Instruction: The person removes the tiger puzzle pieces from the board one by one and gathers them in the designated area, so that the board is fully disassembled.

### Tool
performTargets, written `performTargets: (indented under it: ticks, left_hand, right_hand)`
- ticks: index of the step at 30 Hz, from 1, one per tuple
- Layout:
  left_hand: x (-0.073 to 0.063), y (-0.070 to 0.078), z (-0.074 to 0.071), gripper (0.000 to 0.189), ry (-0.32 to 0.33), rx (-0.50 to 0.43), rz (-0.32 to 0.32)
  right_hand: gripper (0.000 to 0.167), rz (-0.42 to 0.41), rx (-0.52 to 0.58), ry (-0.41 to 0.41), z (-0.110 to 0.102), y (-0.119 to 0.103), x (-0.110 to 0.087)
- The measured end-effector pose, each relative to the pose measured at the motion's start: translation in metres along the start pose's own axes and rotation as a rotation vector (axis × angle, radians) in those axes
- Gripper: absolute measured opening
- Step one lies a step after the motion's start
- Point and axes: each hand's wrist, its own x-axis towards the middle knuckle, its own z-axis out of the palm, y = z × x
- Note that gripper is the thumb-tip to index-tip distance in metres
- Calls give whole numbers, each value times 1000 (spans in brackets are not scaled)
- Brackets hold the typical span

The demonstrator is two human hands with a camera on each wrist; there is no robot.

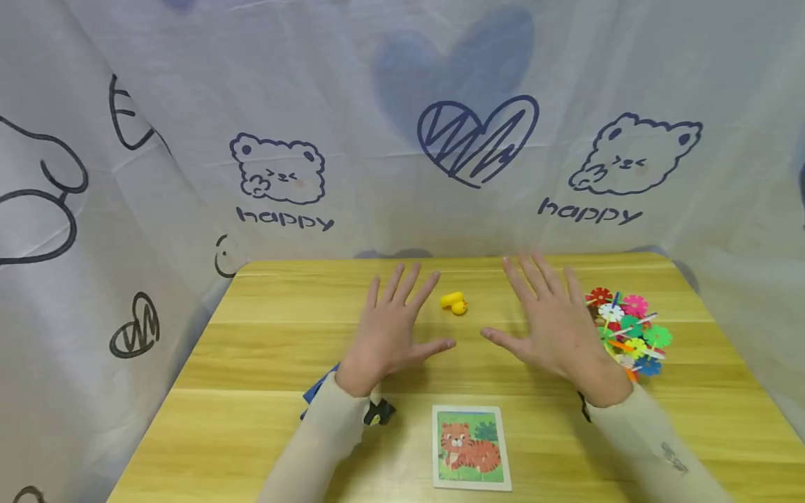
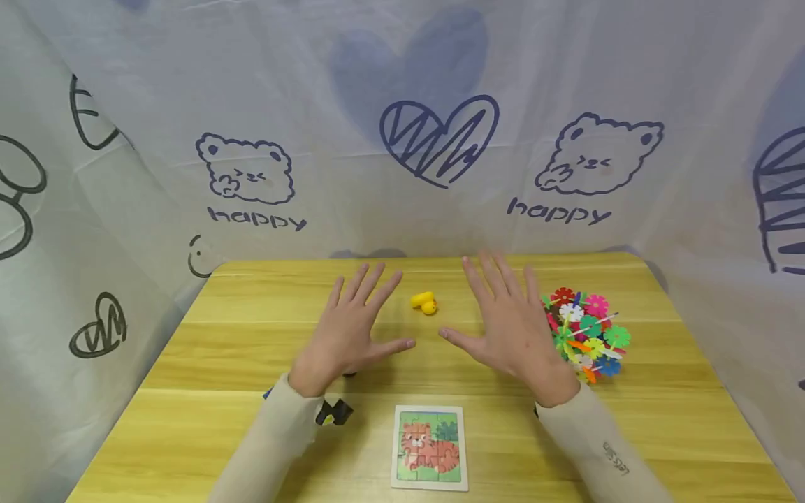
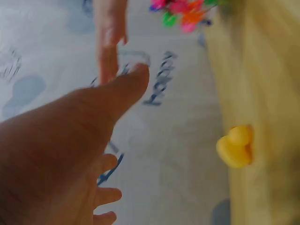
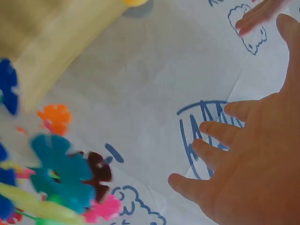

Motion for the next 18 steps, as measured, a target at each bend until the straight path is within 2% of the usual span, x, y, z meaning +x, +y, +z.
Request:
performTargets:
  ticks: [5,8,10,14,18]
  left_hand:
    - [-22,9,24,109,68,71,104]
    - [-35,15,33,108,69,82,160]
    - [-43,18,38,107,42,93,181]
    - [-58,24,43,105,-65,116,196]
    - [-70,27,50,103,-152,40,225]
  right_hand:
    - [115,-27,13,-12,11,-4,-18]
    - [114,-41,25,-16,18,-7,-27]
    - [114,-56,33,-11,23,-9,-32]
    - [112,-102,91,-19,32,-14,-45]
    - [109,-138,193,-78,42,-19,-59]
